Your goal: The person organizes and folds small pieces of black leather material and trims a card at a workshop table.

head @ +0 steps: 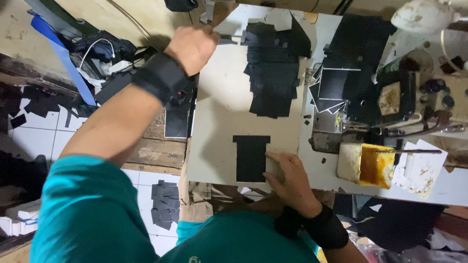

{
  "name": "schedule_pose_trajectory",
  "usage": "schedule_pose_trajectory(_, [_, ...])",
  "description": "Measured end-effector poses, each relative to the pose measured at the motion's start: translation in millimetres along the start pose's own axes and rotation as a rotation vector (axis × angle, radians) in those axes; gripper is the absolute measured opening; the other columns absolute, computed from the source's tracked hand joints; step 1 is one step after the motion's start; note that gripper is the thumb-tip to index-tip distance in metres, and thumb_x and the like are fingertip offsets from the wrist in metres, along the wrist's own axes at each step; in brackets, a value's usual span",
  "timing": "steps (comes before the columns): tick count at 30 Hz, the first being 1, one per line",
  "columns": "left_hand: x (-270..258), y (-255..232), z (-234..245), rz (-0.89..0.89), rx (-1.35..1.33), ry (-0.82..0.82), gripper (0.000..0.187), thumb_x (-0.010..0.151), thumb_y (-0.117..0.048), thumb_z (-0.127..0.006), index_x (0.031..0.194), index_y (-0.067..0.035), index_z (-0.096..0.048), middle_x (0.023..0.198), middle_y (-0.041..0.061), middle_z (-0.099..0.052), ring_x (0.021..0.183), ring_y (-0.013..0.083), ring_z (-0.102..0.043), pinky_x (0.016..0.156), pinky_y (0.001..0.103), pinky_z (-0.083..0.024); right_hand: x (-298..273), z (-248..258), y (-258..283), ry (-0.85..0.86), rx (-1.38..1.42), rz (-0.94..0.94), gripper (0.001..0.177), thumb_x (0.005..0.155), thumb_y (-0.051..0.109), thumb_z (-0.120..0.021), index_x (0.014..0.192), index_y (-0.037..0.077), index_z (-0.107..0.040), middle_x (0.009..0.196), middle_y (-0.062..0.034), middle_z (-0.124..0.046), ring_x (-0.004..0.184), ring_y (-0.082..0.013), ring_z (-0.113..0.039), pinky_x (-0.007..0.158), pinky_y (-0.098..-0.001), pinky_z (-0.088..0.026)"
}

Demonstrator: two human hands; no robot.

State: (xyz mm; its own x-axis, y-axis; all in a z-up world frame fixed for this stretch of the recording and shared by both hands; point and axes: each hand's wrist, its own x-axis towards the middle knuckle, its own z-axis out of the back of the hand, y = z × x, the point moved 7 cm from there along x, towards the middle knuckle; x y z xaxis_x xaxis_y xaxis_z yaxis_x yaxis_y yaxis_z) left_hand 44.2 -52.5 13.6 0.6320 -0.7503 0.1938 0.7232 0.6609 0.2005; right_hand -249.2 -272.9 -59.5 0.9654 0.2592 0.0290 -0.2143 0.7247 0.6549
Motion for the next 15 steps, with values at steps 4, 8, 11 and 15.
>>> schedule_pose_trajectory(4, [-52.9,-45.2,94.3,-0.027,-0.276,-0.243,0.019,0.095,-0.003,-0.066,0.113,0.003,-0.071,0.099,0.019,-0.071,0.078,0.0337,-0.07,0.068,0.043,-0.058,-2.1,-0.5,8.2,0.063,0.004,-0.039,0.061,0.079,0.017,-0.082,0.135,0.011,-0.059,0.125,-0.016,-0.065,0.114,-0.0355,-0.055,0.098,-0.0458,-0.045])
schedule_pose_trajectory(8, [-110.7,-96.7,133.3,0.007,-0.629,-0.224,0.023,0.095,-0.002,-0.068,0.117,0.004,-0.071,0.094,0.016,-0.068,0.076,0.03,-0.067,0.071,0.039,-0.058,-9.0,8.4,27.7,-0.012,0.046,0.122,0.061,0.082,0.015,-0.081,0.137,0.008,-0.057,0.127,-0.0175,-0.066,0.119,-0.037,-0.057,0.101,-0.0461,-0.046])
schedule_pose_trajectory(11, [-157.4,-134.0,112.9,0.08,-0.851,-0.102,0.025,0.098,-0.005,-0.066,0.121,0.0,-0.071,0.091,0.011,-0.07,0.066,0.0205,-0.066,0.061,0.031,-0.057,-19.7,11.3,29.0,-0.029,0.188,0.07,0.061,0.087,0.016,-0.081,0.14,0.007,-0.053,0.134,-0.018,-0.063,0.12,-0.0314,-0.06,0.103,-0.0423,-0.05])
schedule_pose_trajectory(15, [-194.8,-180.3,94.7,0.146,-1.157,0.027,0.033,0.097,-0.007,-0.065,0.13,-0.007,-0.067,0.092,0.007,-0.071,0.06,0.0116,-0.066,0.051,0.024,-0.055,-28.1,25.5,36.0,-0.118,0.377,0.024,0.071,0.092,0.017,-0.081,0.148,0.004,-0.039,0.127,-0.0127,-0.068,0.121,-0.0233,-0.066,0.105,-0.0414,-0.052])
